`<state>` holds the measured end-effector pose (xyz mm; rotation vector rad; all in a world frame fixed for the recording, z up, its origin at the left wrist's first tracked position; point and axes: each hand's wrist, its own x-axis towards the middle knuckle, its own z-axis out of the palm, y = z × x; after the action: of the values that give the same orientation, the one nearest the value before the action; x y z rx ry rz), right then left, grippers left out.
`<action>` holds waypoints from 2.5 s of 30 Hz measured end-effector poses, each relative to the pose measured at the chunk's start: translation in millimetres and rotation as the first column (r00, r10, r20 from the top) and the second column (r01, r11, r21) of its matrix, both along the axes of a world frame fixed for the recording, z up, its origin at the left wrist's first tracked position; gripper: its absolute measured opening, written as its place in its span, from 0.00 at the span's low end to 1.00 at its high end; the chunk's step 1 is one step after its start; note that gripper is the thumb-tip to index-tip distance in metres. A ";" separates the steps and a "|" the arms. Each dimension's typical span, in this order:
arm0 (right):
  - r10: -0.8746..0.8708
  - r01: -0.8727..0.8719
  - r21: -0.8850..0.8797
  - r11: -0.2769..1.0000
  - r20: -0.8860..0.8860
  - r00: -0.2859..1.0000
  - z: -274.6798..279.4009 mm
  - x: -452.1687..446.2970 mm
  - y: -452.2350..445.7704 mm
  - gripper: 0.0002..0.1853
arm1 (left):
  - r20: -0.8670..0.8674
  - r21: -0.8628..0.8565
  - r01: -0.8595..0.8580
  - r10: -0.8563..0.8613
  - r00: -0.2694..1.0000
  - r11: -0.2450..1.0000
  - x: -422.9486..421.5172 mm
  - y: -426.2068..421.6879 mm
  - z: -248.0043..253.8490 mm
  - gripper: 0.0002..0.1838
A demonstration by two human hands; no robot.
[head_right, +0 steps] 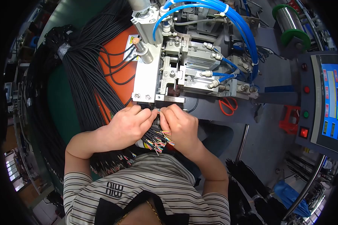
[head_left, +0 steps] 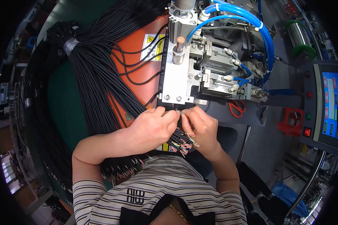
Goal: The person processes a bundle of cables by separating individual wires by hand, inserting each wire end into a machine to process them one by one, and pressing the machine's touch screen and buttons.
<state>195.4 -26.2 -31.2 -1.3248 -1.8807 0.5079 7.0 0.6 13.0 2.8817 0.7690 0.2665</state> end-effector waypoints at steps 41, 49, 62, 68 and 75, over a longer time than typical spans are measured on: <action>0.081 -0.076 -0.055 0.996 0.099 0.992 2.9 7.9 8.2 0.04 | -0.050 -0.035 0.031 -0.033 0.998 0.999 2.5 6.2 4.7 0.23; 0.045 -0.032 0.079 0.996 -0.160 0.986 -12.4 2.6 5.4 0.05 | 0.077 -0.015 0.034 -0.033 0.996 0.999 -4.9 5.0 -1.6 0.22; -0.125 -0.042 -0.349 0.936 -0.443 0.888 -17.4 5.2 -1.3 0.03 | 0.126 -0.093 -0.042 0.054 0.990 0.995 -4.2 9.7 0.8 0.16; -0.119 -0.073 -0.360 0.930 -0.483 0.868 -25.0 -0.9 -0.7 0.04 | 0.269 -0.094 -0.175 0.194 0.943 0.980 -35.9 6.1 -8.8 0.22; -0.120 -0.009 -0.251 0.968 -0.492 0.862 -12.0 -2.5 -5.2 0.03 | 0.431 0.043 0.124 -0.130 0.893 0.991 -33.8 10.5 -15.6 0.16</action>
<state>193.0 -31.4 -43.3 -1.2427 -1.3689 0.9817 -26.8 11.2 -2.7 2.7093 0.4931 0.8631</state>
